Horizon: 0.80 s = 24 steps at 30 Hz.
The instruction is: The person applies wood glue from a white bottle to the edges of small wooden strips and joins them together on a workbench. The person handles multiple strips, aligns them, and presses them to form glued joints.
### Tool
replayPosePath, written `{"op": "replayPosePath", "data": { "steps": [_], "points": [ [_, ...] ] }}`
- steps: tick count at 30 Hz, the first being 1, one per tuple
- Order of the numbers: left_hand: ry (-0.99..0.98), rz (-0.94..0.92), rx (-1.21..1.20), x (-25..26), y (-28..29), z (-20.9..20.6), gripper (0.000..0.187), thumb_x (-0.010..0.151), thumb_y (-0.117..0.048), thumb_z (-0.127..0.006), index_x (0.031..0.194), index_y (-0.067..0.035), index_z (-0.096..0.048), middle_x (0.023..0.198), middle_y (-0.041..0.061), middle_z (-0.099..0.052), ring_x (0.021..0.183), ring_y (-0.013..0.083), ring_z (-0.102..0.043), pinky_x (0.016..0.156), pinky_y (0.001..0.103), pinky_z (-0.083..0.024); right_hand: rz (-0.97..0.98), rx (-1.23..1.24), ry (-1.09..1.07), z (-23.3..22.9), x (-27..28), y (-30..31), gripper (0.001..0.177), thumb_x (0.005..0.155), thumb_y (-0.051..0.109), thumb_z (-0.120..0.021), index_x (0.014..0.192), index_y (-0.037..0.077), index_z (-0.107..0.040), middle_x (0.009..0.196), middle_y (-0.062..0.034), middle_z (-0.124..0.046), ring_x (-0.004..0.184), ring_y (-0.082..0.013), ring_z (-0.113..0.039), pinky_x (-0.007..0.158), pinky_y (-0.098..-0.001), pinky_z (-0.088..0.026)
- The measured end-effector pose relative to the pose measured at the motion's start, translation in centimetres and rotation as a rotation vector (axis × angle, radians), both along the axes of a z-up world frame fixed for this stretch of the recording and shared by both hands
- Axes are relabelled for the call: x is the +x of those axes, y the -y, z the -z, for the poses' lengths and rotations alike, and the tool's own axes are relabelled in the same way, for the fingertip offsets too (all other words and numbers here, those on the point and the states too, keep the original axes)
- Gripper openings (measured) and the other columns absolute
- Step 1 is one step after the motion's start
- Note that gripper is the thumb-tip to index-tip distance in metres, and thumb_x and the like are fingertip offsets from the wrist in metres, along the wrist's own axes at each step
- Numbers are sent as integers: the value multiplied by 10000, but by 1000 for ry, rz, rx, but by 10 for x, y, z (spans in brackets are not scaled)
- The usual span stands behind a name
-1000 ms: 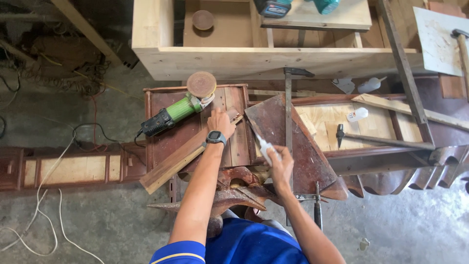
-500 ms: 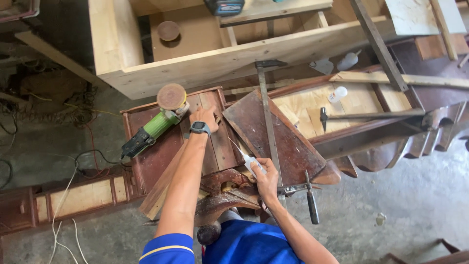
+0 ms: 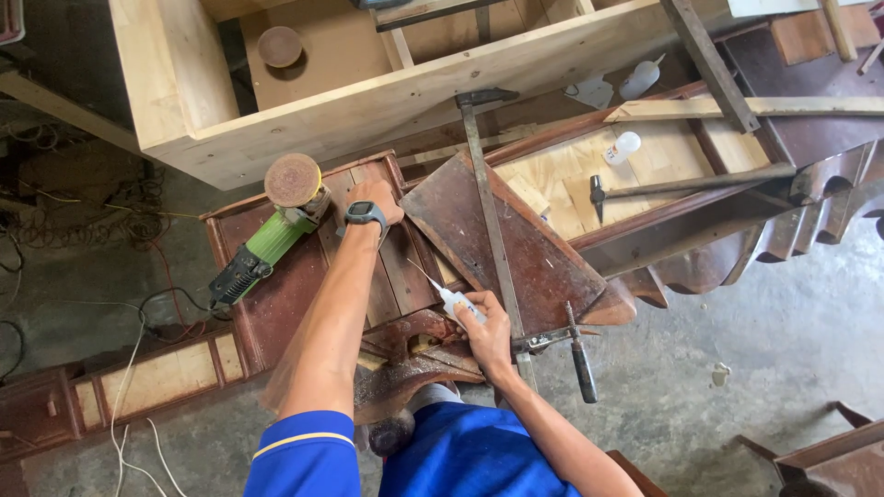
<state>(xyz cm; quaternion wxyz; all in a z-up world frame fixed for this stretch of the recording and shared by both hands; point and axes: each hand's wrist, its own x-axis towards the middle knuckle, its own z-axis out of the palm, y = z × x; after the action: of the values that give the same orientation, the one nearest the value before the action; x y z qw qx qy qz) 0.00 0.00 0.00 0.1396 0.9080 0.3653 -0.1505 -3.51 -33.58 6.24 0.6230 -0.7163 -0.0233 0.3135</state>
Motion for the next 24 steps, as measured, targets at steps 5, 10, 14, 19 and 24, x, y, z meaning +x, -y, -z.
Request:
{"op": "replayPosePath", "data": {
  "steps": [5, 10, 14, 19, 24],
  "points": [
    [10, -23, -29, -2, 3, -16, 412, 718, -332, -714, 1038, -86, -797, 1008, 197, -777, 1037, 388, -734, 883, 551, -608, -105, -100, 102, -12, 2, -22, 287, 817, 230, -806, 1068, 98, -758, 619, -88, -709, 460, -140, -657, 479, -293, -532],
    [4, -47, -41, -2, 7, -22, 460, 735, -300, -683, 1141, -96, -761, 1051, 174, -768, 1056, 373, -726, 919, 543, -593, -142, -222, 132, -16, 10, -49, 326, 787, 301, -813, 1068, 143, -765, 687, -69, -726, 567, -179, -686, 626, -350, -541],
    [44, -149, -223, -7, 26, -87, 843, 771, -161, -675, 1559, -53, -398, 1448, 262, -571, 1344, 425, -552, 1134, 629, -419, -185, -299, 163, -2, 15, -67, 326, 778, 388, -820, 1055, 224, -772, 810, -69, -765, 753, -261, -740, 732, -410, -545],
    [80, -114, -137, -8, 15, -62, 634, 765, -214, -716, 1340, -69, -491, 1086, 196, -722, 1073, 386, -699, 995, 600, -516, -204, -329, 184, -1, 18, -79, 322, 787, 390, -792, 1042, 195, -757, 774, -55, -759, 714, -212, -739, 732, -373, -555],
    [126, -89, -121, -11, 15, -65, 495, 742, -173, -695, 1189, -81, -503, 934, 179, -740, 931, 379, -737, 917, 577, -555, -225, -369, 224, -3, 19, -89, 354, 787, 445, -793, 1052, 214, -755, 880, -85, -778, 924, -312, -746, 813, -446, -551]
  ]
}}
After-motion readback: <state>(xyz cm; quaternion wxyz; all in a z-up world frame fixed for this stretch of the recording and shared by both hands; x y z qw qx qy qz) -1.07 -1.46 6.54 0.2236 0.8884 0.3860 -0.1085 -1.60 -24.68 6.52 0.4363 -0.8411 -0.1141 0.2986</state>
